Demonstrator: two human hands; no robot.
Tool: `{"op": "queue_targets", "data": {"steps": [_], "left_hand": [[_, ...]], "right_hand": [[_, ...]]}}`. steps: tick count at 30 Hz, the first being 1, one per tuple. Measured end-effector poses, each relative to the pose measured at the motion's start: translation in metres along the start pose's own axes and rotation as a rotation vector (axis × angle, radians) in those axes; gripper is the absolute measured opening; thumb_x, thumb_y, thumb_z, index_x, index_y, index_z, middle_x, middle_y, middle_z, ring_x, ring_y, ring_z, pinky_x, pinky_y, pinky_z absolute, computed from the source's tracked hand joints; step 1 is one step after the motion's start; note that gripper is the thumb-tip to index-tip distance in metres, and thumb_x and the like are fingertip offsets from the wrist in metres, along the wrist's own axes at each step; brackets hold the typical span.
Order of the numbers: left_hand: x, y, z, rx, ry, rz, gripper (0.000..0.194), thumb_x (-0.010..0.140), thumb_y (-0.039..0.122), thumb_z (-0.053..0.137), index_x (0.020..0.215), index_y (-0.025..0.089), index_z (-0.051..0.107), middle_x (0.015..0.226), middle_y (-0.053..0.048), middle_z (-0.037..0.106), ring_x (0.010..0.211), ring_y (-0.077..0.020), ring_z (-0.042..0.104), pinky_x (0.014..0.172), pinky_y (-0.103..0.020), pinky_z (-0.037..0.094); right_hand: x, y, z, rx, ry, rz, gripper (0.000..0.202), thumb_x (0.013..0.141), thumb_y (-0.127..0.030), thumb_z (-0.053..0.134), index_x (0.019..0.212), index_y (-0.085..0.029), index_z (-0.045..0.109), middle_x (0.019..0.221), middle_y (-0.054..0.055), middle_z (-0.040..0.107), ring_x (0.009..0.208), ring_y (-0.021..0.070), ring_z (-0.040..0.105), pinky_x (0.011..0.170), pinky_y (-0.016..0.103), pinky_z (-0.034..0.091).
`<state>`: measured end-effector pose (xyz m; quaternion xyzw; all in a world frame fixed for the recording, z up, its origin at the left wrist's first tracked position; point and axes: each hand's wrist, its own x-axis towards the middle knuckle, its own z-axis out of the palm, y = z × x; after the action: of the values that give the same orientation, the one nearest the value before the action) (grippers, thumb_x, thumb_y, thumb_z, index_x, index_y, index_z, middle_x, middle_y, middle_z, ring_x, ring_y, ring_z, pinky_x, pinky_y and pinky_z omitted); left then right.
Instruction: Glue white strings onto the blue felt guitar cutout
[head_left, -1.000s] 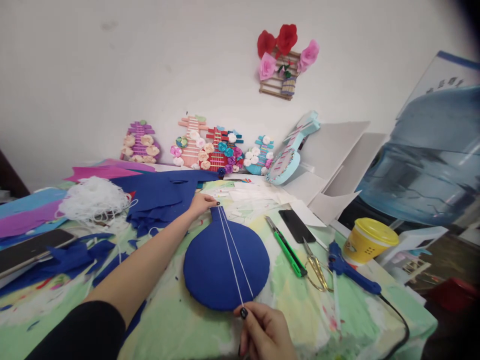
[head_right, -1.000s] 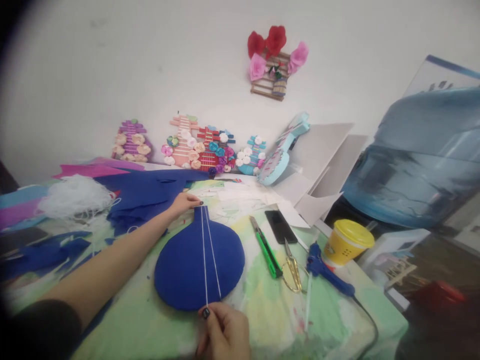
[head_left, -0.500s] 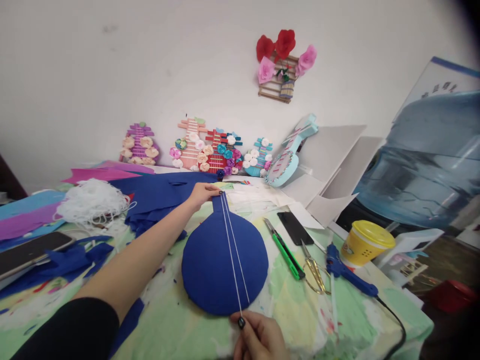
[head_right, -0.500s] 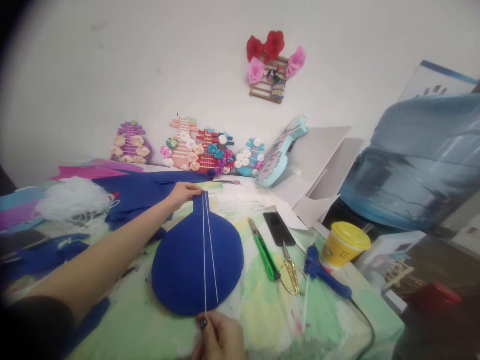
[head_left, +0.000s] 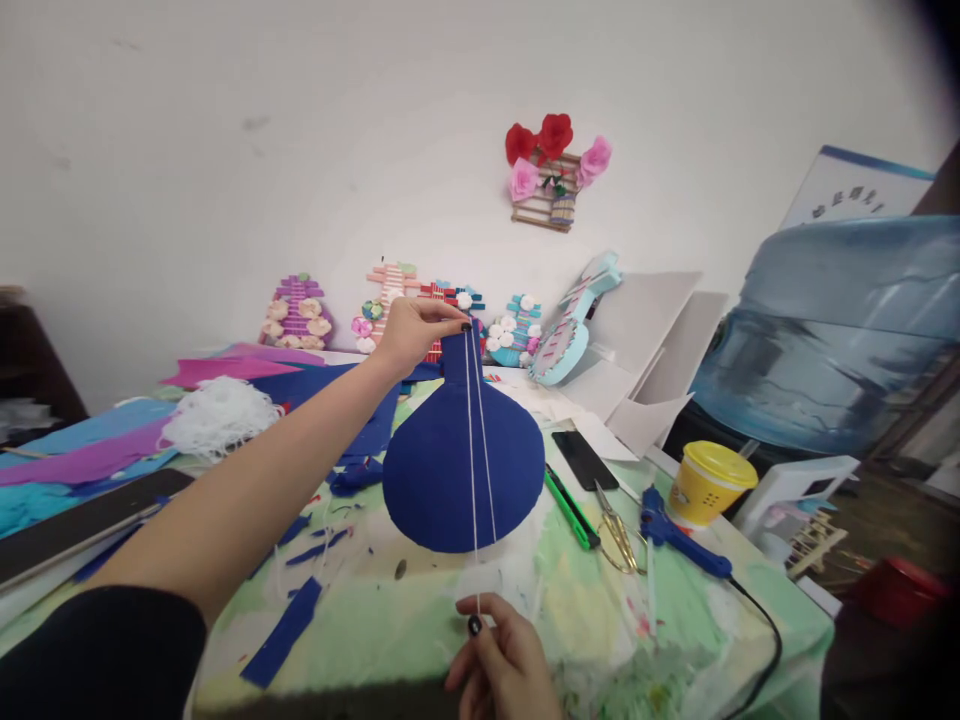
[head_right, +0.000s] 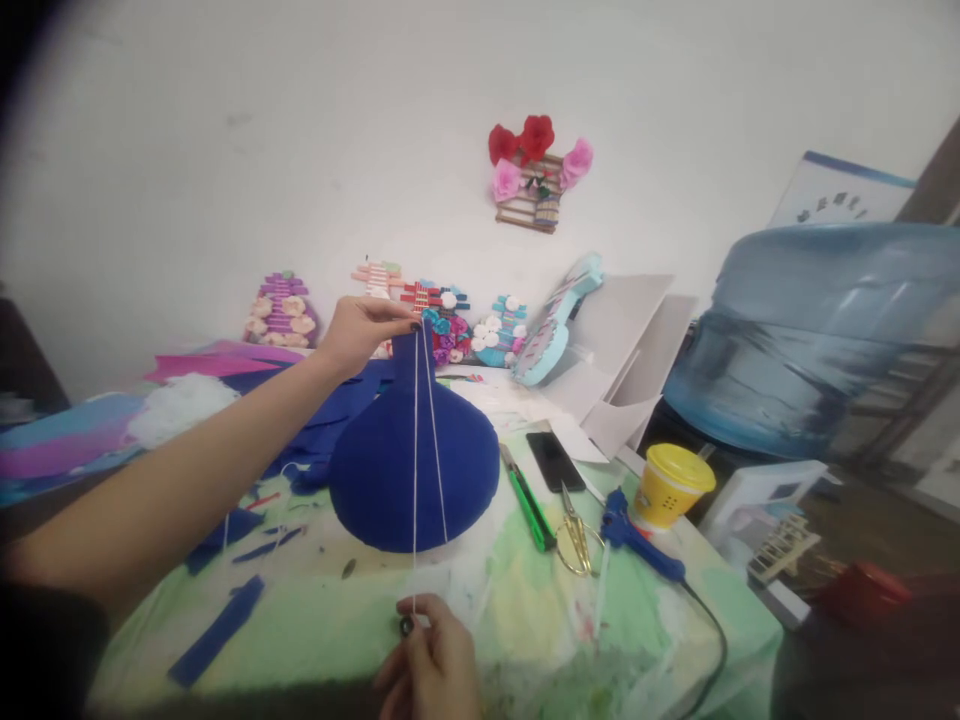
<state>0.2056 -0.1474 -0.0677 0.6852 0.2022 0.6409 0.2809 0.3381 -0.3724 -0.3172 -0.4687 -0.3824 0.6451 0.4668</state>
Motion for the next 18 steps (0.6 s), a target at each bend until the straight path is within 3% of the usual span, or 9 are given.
{"op": "queue_targets", "data": {"steps": [3, 6, 9, 11, 13, 16, 18], "left_hand": [[-0.001, 0.017, 0.005, 0.013, -0.013, 0.084, 0.021, 0.058, 0.023, 0.082, 0.074, 0.012, 0.075, 0.074, -0.006, 0.073, 0.073, -0.0163, 0.067, 0.077, -0.033, 0.054], [-0.005, 0.026, 0.009, 0.023, -0.037, 0.109, 0.016, 0.06, 0.02, 0.08, 0.074, 0.013, 0.075, 0.074, -0.006, 0.073, 0.072, -0.0154, 0.067, 0.075, -0.031, 0.055], [-0.01, 0.03, 0.011, 0.038, -0.103, 0.08, 0.014, 0.06, 0.02, 0.08, 0.072, 0.013, 0.075, 0.073, -0.006, 0.073, 0.07, -0.0157, 0.067, 0.07, -0.029, 0.055], [-0.013, 0.031, 0.01, 0.048, -0.143, 0.055, 0.015, 0.061, 0.021, 0.08, 0.071, 0.013, 0.075, 0.073, -0.006, 0.073, 0.069, -0.0158, 0.067, 0.068, -0.028, 0.055], [-0.014, 0.033, 0.009, 0.06, -0.169, 0.041, 0.016, 0.061, 0.023, 0.081, 0.072, 0.013, 0.075, 0.075, -0.007, 0.073, 0.071, -0.0162, 0.067, 0.069, -0.028, 0.055], [-0.013, 0.04, 0.007, 0.083, -0.208, 0.041, 0.018, 0.059, 0.025, 0.082, 0.071, 0.013, 0.075, 0.075, -0.007, 0.073, 0.072, -0.0169, 0.068, 0.069, -0.029, 0.055], [-0.012, 0.046, 0.007, 0.097, -0.224, 0.04, 0.019, 0.059, 0.026, 0.083, 0.071, 0.013, 0.075, 0.073, -0.006, 0.073, 0.07, -0.0169, 0.067, 0.068, -0.029, 0.055]], "right_hand": [[-0.008, -0.012, 0.004, -0.085, 0.081, -0.016, 0.082, 0.054, -0.084, 0.056, 0.1, -0.016, 0.048, 0.055, -0.001, 0.06, 0.033, 0.0138, 0.053, 0.031, 0.021, 0.035], [-0.021, -0.029, -0.003, -0.355, 0.203, -0.211, 0.059, 0.072, -0.071, 0.054, 0.094, -0.016, 0.059, 0.061, 0.005, 0.064, 0.049, 0.0195, 0.062, 0.045, 0.029, 0.048], [-0.035, -0.056, -0.012, -0.691, 0.402, -0.645, 0.029, 0.088, -0.043, 0.053, 0.079, -0.019, 0.066, 0.076, 0.01, 0.071, 0.072, 0.0238, 0.067, 0.067, 0.034, 0.051], [-0.038, -0.081, -0.013, -0.75, 0.572, -0.997, 0.018, 0.088, -0.029, 0.055, 0.078, -0.02, 0.066, 0.082, 0.009, 0.071, 0.081, 0.0238, 0.066, 0.075, 0.036, 0.05], [-0.032, -0.109, -0.011, -0.785, 0.625, -1.228, 0.013, 0.088, -0.02, 0.056, 0.078, -0.02, 0.065, 0.086, 0.008, 0.07, 0.087, 0.0234, 0.063, 0.081, 0.038, 0.048], [-0.005, -0.151, -0.003, -0.818, 0.596, -1.342, 0.009, 0.087, -0.02, 0.056, 0.092, -0.02, 0.064, 0.101, 0.01, 0.068, 0.1, 0.0245, 0.06, 0.089, 0.041, 0.046], [0.018, -0.174, 0.003, -0.839, 0.568, -1.281, 0.023, 0.085, -0.024, 0.06, 0.107, -0.019, 0.059, 0.112, 0.013, 0.065, 0.108, 0.0267, 0.058, 0.093, 0.045, 0.044]]}}
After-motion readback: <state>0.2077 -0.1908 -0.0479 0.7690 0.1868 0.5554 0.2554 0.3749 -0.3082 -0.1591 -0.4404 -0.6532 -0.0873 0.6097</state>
